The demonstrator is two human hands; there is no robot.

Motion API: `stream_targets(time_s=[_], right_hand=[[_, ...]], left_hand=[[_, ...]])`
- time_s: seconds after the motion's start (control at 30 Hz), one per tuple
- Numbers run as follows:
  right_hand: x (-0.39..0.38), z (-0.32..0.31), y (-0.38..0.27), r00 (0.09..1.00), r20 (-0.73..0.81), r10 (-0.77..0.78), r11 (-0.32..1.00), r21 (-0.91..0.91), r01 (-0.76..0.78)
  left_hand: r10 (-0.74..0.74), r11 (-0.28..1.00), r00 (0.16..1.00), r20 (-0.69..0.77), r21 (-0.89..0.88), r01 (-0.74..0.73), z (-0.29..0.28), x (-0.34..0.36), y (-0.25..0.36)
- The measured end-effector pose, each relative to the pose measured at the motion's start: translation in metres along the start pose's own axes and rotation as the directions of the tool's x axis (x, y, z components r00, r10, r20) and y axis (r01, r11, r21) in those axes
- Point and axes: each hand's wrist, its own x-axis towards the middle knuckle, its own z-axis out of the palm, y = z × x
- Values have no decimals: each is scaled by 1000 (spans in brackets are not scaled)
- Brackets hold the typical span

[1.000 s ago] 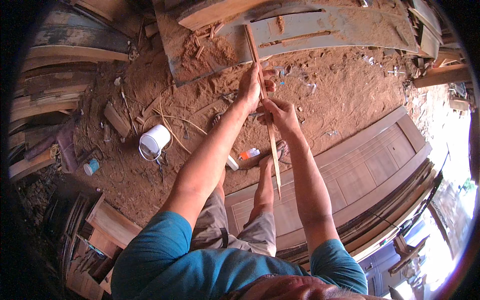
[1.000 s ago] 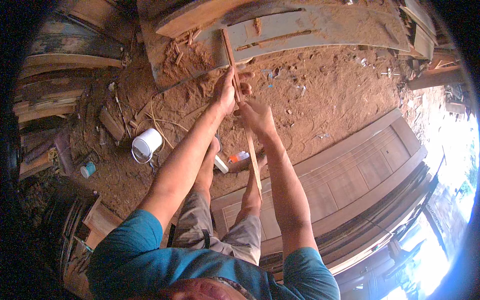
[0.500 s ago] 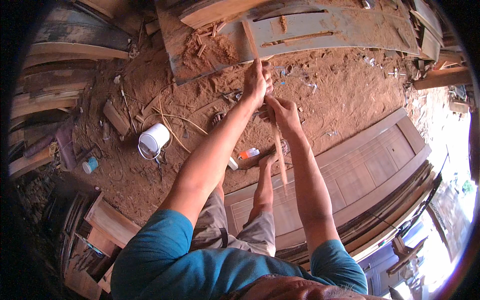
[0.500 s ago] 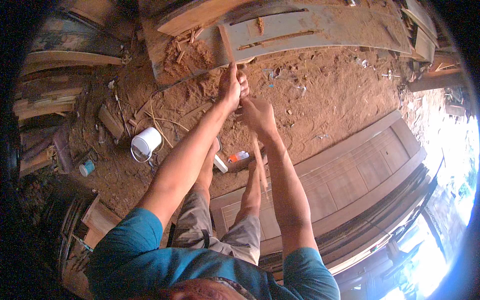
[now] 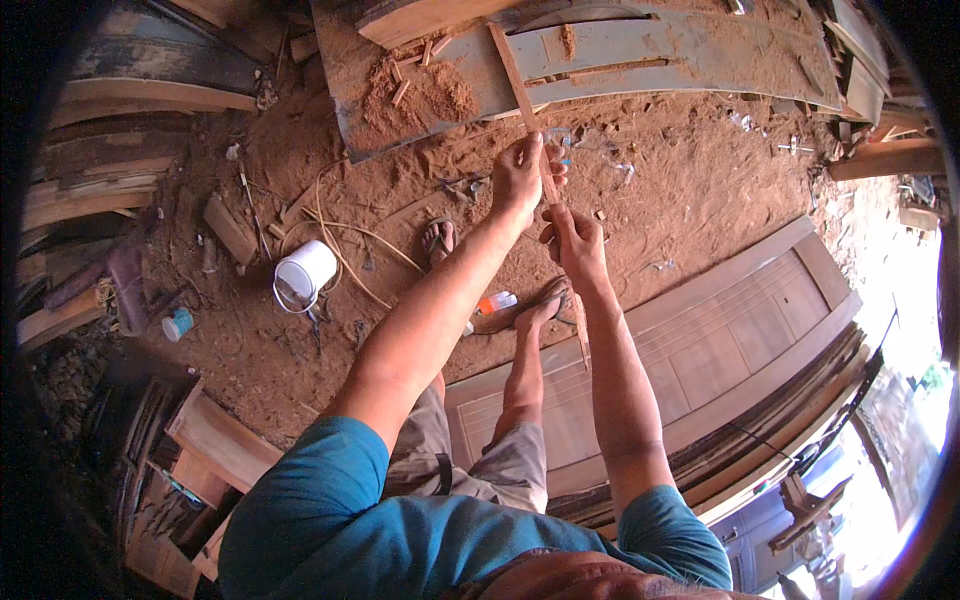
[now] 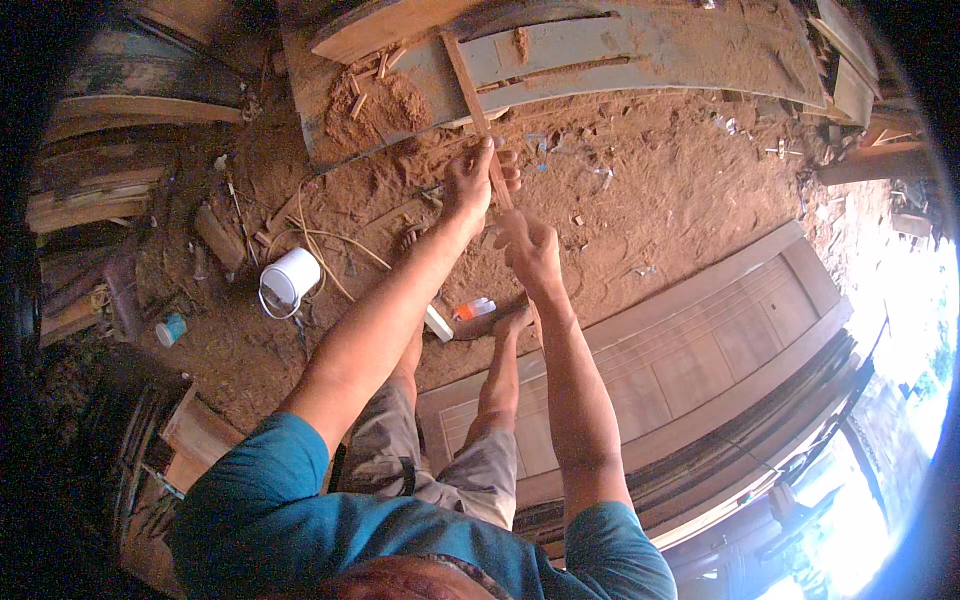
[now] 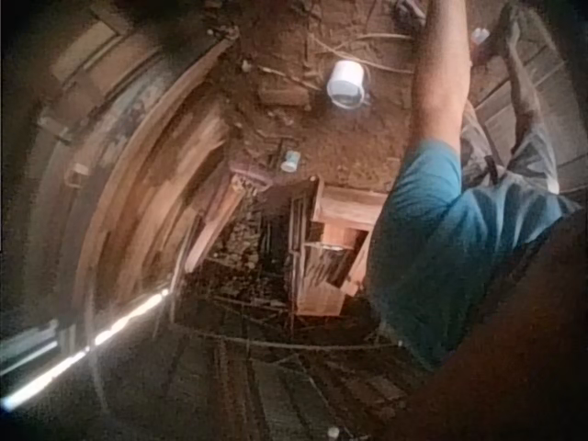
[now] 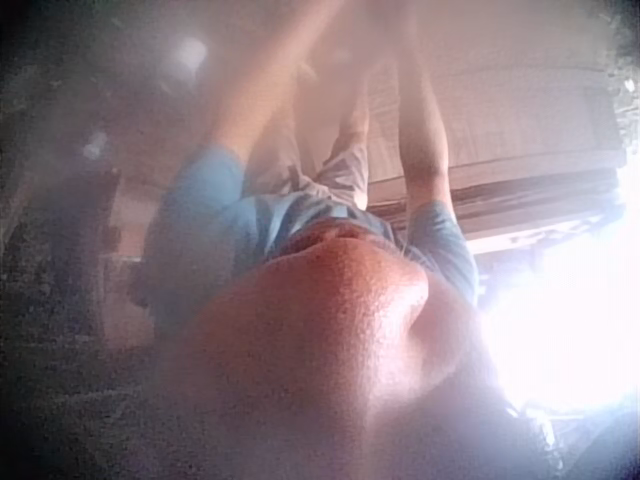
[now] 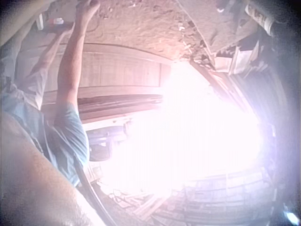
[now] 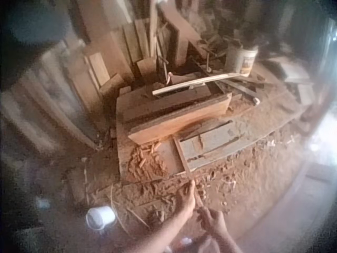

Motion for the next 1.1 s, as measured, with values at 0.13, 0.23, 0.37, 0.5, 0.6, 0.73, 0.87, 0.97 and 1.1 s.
stream_targets(time_s=[0.13, 0.23, 0.37, 0.5, 0.6, 0.73, 0.87, 0.97, 1.1], right_hand=[[20, -6, 24, 993, -38, -113, 982, -156, 106], [28, -3, 19, 985, -60, -162, 970, -193, 148], [28, -2, 6, 993, -66, -101, 980, -176, 88], [31, -2, 10, 993, -74, -89, 988, -130, 79], [31, -2, 12, 993, -90, -80, 983, -170, 64], [34, -9, 20, 981, -96, -166, 946, -296, 131], [32, -9, 16, 987, -94, -127, 975, -196, 107], [32, -10, 14, 990, -90, -112, 972, -219, 90], [33, -9, 17, 990, -90, -111, 969, -231, 88]], left_hand=[[-53, 998, 997, 48, 41, 51, 1, 10, 10], [-40, 998, 998, 49, 53, 38, 6, 16, 16], [-27, 999, 999, 46, 21, 26, 7, 21, 13], [-4, 999, 1000, 25, 46, 3, 8, 23, 10], [9, 998, 999, 35, 58, -11, 10, 23, 10], [1, 999, 999, 32, 53, -3, 15, 17, 13], [-3, 999, 999, 39, 41, 1, 15, 19, 11], [0, 997, 999, 32, 79, -3, 16, 20, 10], [-27, 996, 999, 26, 91, 24, 17, 23, 10]])
